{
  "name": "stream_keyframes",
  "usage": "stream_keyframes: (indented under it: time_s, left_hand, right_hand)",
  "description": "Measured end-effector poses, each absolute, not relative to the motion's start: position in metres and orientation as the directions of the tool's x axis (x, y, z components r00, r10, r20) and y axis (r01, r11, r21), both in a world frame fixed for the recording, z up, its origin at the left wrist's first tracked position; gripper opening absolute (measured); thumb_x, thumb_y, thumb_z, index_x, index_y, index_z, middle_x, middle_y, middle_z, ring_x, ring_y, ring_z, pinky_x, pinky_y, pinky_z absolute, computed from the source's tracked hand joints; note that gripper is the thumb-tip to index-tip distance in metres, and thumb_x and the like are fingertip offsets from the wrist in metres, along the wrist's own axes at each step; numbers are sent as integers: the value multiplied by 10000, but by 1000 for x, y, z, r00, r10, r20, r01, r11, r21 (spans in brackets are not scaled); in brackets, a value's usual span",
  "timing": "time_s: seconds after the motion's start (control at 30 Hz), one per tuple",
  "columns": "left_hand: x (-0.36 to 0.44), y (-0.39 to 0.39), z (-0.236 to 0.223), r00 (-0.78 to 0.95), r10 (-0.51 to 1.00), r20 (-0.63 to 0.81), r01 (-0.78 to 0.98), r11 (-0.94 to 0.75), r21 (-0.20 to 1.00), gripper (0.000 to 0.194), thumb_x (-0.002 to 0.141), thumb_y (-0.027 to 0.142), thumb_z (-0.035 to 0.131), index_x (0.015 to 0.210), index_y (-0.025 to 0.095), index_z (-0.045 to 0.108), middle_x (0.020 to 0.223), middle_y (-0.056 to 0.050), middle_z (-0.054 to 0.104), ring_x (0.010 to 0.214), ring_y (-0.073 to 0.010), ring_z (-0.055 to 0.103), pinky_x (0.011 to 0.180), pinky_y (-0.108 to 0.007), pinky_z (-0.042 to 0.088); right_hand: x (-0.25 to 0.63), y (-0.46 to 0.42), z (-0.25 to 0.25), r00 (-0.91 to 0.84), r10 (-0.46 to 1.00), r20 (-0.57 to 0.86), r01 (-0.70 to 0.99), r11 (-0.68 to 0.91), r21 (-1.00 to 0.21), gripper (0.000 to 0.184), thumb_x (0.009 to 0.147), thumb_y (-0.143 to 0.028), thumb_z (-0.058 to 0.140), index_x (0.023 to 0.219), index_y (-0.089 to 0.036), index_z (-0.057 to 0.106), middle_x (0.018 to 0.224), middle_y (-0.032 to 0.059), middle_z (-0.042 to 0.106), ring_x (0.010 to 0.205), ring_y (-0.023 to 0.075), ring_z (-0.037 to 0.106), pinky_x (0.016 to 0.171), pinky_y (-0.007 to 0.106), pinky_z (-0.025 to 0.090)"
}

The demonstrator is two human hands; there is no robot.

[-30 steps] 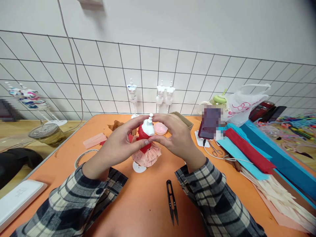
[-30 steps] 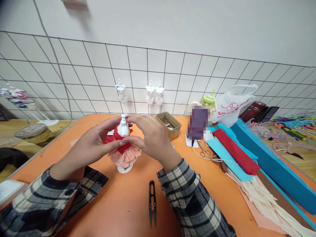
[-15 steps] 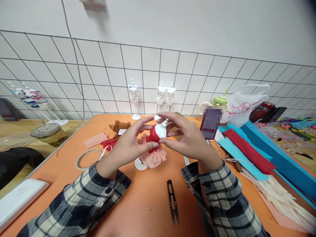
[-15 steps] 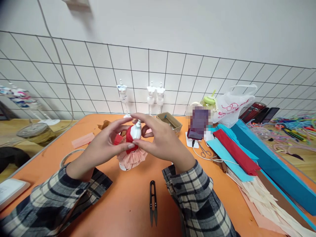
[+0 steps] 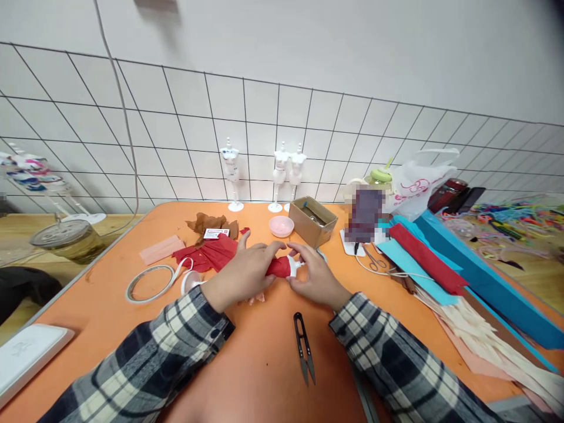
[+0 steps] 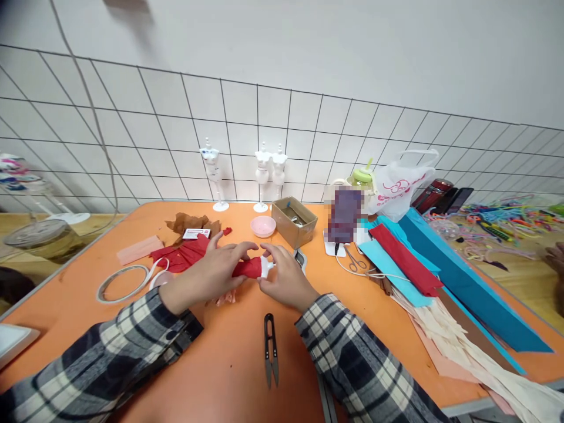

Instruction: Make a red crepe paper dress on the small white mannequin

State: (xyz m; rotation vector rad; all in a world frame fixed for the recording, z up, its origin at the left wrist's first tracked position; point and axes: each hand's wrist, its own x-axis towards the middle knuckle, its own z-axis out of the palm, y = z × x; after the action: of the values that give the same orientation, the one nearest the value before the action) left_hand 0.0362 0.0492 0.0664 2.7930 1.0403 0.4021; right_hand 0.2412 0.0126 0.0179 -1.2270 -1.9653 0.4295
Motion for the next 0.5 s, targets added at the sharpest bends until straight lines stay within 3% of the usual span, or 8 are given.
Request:
stream_keyframes:
  time_s: [0.23, 0.5]
  left_hand:
    - [44, 54, 34, 743, 656, 132, 626, -751, 211, 365, 758, 143, 588, 1102, 208, 487, 1023, -74, 713, 1051, -275, 653, 1160, -654, 47]
    - [44, 56, 31, 758, 623, 193, 608, -782, 137, 206, 788, 160, 615, 986, 214, 592, 1050, -113, 732, 1224, -335, 581, 1166, -672, 23]
  right_hand:
    - [242, 19, -13, -308, 902, 302, 749, 425, -508, 444, 718, -211, 699, 1155, -179, 627, 1085, 90, 602, 1032, 254, 558, 941, 423, 473]
    - [253, 26, -19, -364, 892, 266, 707, 451, -544, 556, 784, -284, 760, 1303, -205, 577, 1191, 92, 606, 1097, 241, 560, 990, 406, 446]
